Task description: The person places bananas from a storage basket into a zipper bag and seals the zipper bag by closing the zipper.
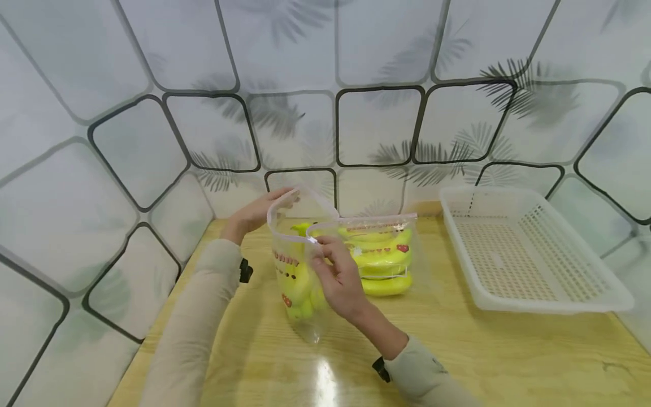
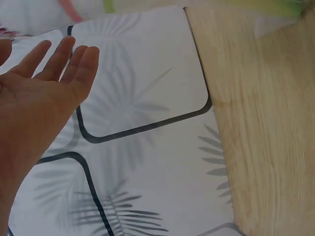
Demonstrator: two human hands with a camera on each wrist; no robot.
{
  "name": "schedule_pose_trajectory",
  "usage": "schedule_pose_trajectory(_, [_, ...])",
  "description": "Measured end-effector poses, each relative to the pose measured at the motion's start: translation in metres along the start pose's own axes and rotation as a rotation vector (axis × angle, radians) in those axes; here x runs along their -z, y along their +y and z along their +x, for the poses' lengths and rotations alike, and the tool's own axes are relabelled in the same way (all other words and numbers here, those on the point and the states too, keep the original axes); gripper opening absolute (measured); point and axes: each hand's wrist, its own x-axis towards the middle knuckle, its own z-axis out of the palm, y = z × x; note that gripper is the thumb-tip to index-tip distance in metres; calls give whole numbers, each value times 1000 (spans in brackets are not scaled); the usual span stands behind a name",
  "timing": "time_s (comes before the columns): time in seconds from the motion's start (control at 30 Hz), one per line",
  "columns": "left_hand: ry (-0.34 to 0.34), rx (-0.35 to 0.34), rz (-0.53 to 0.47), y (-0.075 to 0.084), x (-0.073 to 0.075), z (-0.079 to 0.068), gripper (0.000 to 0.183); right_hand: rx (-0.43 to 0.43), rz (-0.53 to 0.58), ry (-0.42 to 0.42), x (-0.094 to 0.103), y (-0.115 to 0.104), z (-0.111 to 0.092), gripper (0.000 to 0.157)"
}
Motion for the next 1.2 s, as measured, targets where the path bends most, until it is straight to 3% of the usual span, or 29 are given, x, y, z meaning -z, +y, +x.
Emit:
schedule_pose_trajectory(0.13, [-29, -18, 0, -13, -11, 4, 56, -33, 44, 34, 15, -2, -2, 11])
schedule_pose_trajectory(0.27, [36, -30, -12, -17, -18, 3, 48, -113, 124, 107, 31, -2, -3, 17])
schedule_pose_trajectory(0.37, [82, -49, -85, -25, -20, -3, 36, -163, 230, 140, 41, -2, -4, 25])
schedule_pose_trajectory(0.5, [123, -99, -269, -44, -22, -20, 20, -212, 308, 179, 56, -3, -6, 30])
schedule_pose_trajectory(0.63, [166, -169, -434, -56, -26, -42, 17, -278, 323, 241, 75, -8, -9, 28])
schedule_pose_trajectory(0.73, [171, -237, -461, -55, -32, -60, 18, -345, 331, 277, 87, -17, -11, 26])
schedule_pose_trajectory(0.83, [183, -288, -396, -46, -43, -76, 20, -406, 303, 304, 96, -27, -12, 24])
schedule_pose_trajectory(0.93, [282, -290, -269, -29, -64, -86, 24, -451, 200, 350, 105, -33, -10, 24])
schedule_pose_trajectory(1.07, [528, -242, -115, -8, -110, -84, 25, -463, 3, 465, 120, -27, -8, 21])
schedule_pose_trajectory(1.2, [750, -278, -165, 0, -159, -65, 21, -336, -159, 613, 129, -7, -9, 18])
